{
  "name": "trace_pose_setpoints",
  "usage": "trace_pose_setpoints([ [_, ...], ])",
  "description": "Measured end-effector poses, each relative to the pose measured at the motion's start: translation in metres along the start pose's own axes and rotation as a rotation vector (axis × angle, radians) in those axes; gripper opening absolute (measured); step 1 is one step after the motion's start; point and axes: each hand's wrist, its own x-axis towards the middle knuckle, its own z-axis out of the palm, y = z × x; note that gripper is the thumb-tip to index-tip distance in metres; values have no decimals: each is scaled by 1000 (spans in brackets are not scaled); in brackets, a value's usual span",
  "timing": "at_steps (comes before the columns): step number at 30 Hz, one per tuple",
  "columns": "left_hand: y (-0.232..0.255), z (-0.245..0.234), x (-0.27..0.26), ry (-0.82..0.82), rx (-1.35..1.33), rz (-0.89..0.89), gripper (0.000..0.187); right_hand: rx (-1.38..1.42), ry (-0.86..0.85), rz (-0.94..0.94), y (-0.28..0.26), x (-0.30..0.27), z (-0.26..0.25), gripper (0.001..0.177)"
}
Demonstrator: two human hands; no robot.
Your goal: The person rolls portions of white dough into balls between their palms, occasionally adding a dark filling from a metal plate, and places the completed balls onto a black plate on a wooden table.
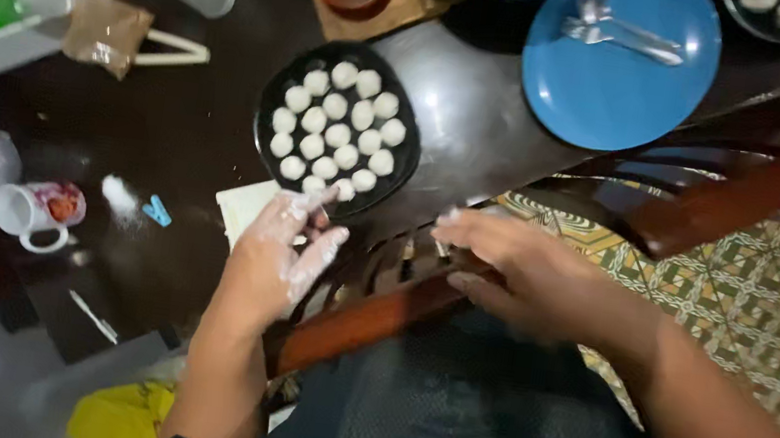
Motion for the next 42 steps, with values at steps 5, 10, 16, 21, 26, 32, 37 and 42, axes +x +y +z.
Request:
trace_pose_setpoints([
  [5,66,46,6,-40,37,228,43,45,252,-94,15,-82,-16,45],
  [10,149,127,18,-166,-56,333,43,161,349,-9,55,-183,-42,44],
  [16,240,245,27,-243,-57,534,42,85,301,168,110,-296,-83,44],
  [21,268,286,27,-100,-36,575,41,50,472,224,150,-350,-93,31],
  [26,248,249,-8,276,-93,321,23,-31,506,162,177,-353,-100,25],
  [32,199,168,-90,723,276,78,13,-99,384,108,168,-316,-88,25],
  [37,96,87,-166,1012,429,-232,24,-28,288,94,131,-263,-68,27],
  [42,-75,39,-204,1076,528,-574,22,-52,255,-38,88,-189,-33,27],
])
